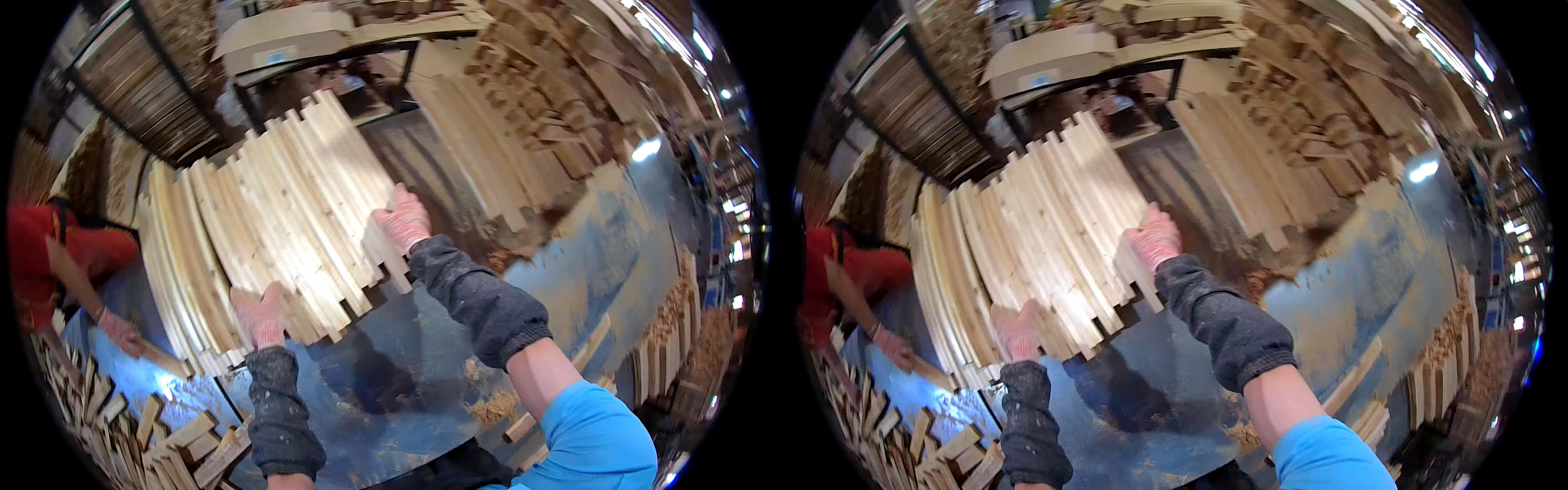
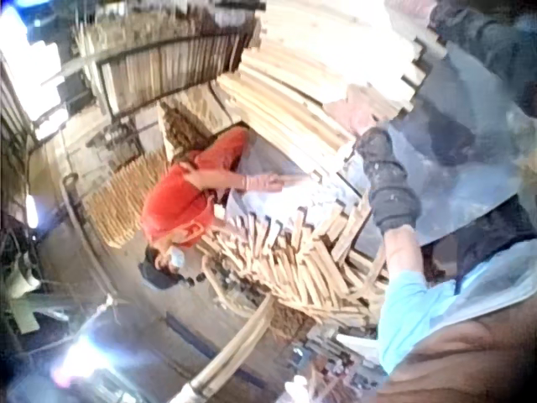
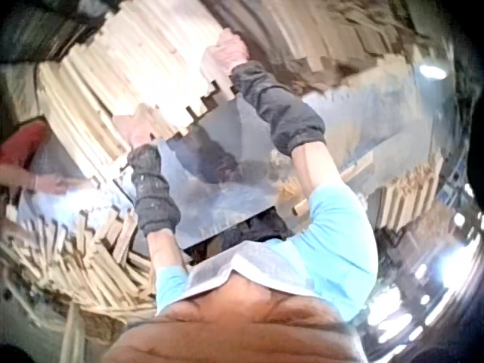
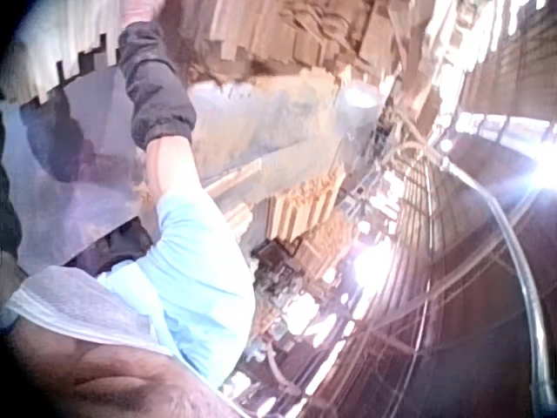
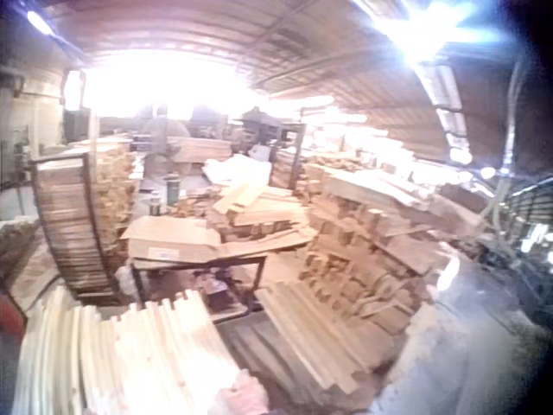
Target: The person repeatedly picks up stacks of light-colored wooden planks from a metal table and places them onto a conveyor belt. The worker also occasionally picks up individual planks from the table and places them onto the conveyor.
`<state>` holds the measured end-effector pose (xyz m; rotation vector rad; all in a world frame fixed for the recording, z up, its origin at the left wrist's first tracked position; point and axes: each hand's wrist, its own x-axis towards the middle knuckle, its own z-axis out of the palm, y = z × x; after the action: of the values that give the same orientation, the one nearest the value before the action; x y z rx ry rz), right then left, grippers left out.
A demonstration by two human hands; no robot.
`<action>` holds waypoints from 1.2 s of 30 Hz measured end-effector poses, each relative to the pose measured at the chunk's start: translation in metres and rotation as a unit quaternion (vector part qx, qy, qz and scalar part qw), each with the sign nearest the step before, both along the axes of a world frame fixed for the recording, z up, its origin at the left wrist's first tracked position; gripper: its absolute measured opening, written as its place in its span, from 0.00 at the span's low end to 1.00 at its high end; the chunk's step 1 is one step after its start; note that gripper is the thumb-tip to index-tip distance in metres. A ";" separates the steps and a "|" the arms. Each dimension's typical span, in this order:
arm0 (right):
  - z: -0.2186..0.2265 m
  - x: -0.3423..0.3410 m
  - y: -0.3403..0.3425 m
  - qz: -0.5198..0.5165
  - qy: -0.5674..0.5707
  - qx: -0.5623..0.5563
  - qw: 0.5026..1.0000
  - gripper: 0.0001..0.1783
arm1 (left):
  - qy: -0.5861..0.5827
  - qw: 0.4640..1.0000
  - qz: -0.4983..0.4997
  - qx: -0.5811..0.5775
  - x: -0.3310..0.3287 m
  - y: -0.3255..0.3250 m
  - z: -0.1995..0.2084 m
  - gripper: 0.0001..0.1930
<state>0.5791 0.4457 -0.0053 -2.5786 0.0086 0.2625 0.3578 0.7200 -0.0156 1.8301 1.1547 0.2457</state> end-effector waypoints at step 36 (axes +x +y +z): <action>0.027 -0.202 -0.236 -0.047 0.309 0.265 0.912 0.51 | -0.093 0.931 -0.095 -0.341 -0.220 -0.154 0.086 0.47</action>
<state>0.3775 0.2101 0.0219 -1.8613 0.2557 0.8996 0.1377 0.5659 0.0700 1.2520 0.7858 -0.0920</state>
